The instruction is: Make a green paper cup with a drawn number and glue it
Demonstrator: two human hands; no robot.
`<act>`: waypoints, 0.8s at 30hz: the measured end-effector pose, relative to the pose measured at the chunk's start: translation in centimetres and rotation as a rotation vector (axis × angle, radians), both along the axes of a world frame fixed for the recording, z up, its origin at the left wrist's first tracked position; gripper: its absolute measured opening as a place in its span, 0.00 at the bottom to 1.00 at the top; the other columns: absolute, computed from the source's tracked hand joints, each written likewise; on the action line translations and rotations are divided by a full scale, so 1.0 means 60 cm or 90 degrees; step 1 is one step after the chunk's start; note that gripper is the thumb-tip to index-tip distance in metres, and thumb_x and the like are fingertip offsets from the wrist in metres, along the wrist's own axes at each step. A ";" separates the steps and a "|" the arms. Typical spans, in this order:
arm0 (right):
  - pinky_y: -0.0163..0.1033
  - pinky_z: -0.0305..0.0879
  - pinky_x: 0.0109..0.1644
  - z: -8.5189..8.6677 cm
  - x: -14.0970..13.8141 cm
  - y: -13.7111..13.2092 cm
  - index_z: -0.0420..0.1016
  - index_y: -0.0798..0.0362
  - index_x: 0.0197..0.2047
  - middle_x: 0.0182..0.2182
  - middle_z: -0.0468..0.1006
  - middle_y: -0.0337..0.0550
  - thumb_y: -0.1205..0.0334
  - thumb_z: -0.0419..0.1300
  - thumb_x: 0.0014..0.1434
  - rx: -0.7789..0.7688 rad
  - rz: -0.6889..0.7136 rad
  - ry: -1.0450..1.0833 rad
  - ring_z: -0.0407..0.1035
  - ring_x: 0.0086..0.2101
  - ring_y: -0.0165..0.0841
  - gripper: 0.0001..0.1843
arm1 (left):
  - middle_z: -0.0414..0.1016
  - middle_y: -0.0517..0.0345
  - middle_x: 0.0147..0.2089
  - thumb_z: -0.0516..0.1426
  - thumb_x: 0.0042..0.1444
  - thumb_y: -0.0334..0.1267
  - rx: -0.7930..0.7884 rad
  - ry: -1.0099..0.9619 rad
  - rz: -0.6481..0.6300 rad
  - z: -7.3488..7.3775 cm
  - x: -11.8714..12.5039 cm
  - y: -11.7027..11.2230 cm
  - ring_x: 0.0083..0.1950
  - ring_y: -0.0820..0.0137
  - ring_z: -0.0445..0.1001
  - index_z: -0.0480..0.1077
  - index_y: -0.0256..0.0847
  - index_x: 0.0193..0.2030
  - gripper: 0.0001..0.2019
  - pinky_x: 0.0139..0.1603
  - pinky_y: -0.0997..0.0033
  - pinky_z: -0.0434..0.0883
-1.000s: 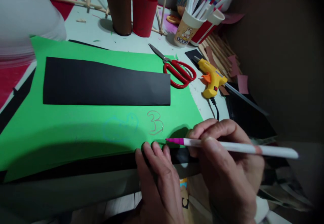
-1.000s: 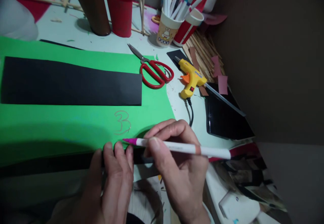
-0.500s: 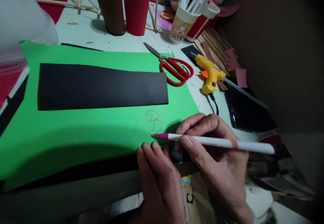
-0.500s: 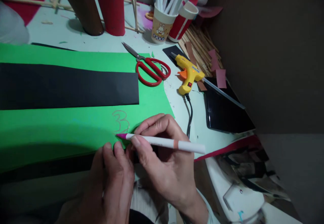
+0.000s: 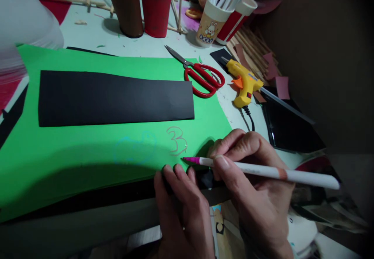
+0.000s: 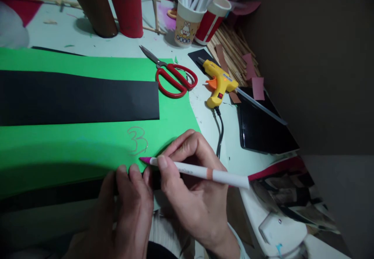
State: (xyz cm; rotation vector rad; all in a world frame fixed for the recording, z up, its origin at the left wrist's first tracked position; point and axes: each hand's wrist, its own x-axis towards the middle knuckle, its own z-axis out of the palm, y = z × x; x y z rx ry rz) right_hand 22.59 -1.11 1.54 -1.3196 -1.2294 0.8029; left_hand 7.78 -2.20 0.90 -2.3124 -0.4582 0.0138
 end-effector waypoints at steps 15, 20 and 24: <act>0.34 0.67 0.30 -0.007 0.002 0.001 0.73 0.52 0.33 0.31 0.74 0.39 0.67 0.63 0.64 -0.005 -0.008 0.009 0.70 0.32 0.30 0.08 | 0.84 0.49 0.39 0.57 0.56 0.44 -0.002 -0.015 0.018 -0.005 -0.001 -0.004 0.39 0.54 0.81 0.78 0.31 0.50 0.22 0.38 0.50 0.83; 0.32 0.67 0.27 -0.004 0.000 0.002 0.73 0.52 0.31 0.30 0.75 0.38 0.68 0.64 0.63 -0.002 0.011 -0.005 0.69 0.27 0.27 0.08 | 0.84 0.44 0.41 0.56 0.57 0.41 -0.013 -0.015 0.018 -0.004 -0.002 -0.006 0.40 0.53 0.81 0.78 0.28 0.51 0.21 0.38 0.49 0.82; 0.33 0.68 0.30 -0.005 0.001 0.001 0.72 0.52 0.31 0.30 0.74 0.37 0.69 0.63 0.64 0.003 0.002 -0.015 0.69 0.29 0.28 0.09 | 0.83 0.43 0.42 0.59 0.56 0.41 -0.046 -0.042 0.031 -0.002 -0.002 -0.006 0.42 0.52 0.80 0.79 0.29 0.51 0.21 0.41 0.47 0.80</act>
